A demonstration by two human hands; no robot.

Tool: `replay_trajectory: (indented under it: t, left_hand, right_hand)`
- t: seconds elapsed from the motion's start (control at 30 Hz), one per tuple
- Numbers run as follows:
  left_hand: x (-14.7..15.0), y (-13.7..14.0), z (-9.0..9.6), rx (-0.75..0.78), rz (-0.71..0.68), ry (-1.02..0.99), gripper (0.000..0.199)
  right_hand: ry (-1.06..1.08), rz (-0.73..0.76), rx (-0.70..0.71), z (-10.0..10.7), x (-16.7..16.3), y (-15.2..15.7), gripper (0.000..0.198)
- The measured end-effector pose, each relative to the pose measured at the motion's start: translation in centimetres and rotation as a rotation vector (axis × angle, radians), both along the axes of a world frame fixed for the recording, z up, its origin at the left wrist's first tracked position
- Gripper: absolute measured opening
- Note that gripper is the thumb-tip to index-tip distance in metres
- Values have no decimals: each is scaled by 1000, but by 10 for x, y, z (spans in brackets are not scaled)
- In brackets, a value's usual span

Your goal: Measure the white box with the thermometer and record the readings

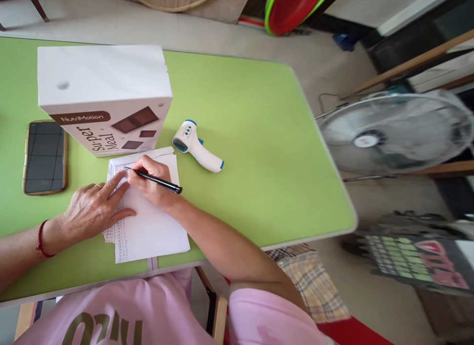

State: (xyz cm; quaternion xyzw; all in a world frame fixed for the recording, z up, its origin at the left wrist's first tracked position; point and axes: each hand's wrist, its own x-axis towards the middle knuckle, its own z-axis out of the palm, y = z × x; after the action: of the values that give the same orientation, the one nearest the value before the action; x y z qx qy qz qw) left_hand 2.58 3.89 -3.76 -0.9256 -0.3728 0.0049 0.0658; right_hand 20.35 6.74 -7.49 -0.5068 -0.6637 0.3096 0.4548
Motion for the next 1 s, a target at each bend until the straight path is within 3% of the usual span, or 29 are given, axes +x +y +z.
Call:
replay_trajectory:
  t: [0.6,1.0]
  left_hand:
    - [1,1,2,-63,16,46,56]
    - [0,0,-1,-24,3,6,56]
  right_hand:
    - [-91,2,-47,1,-3,2,22]
    - [-91,38,-30,2,-2,3,21]
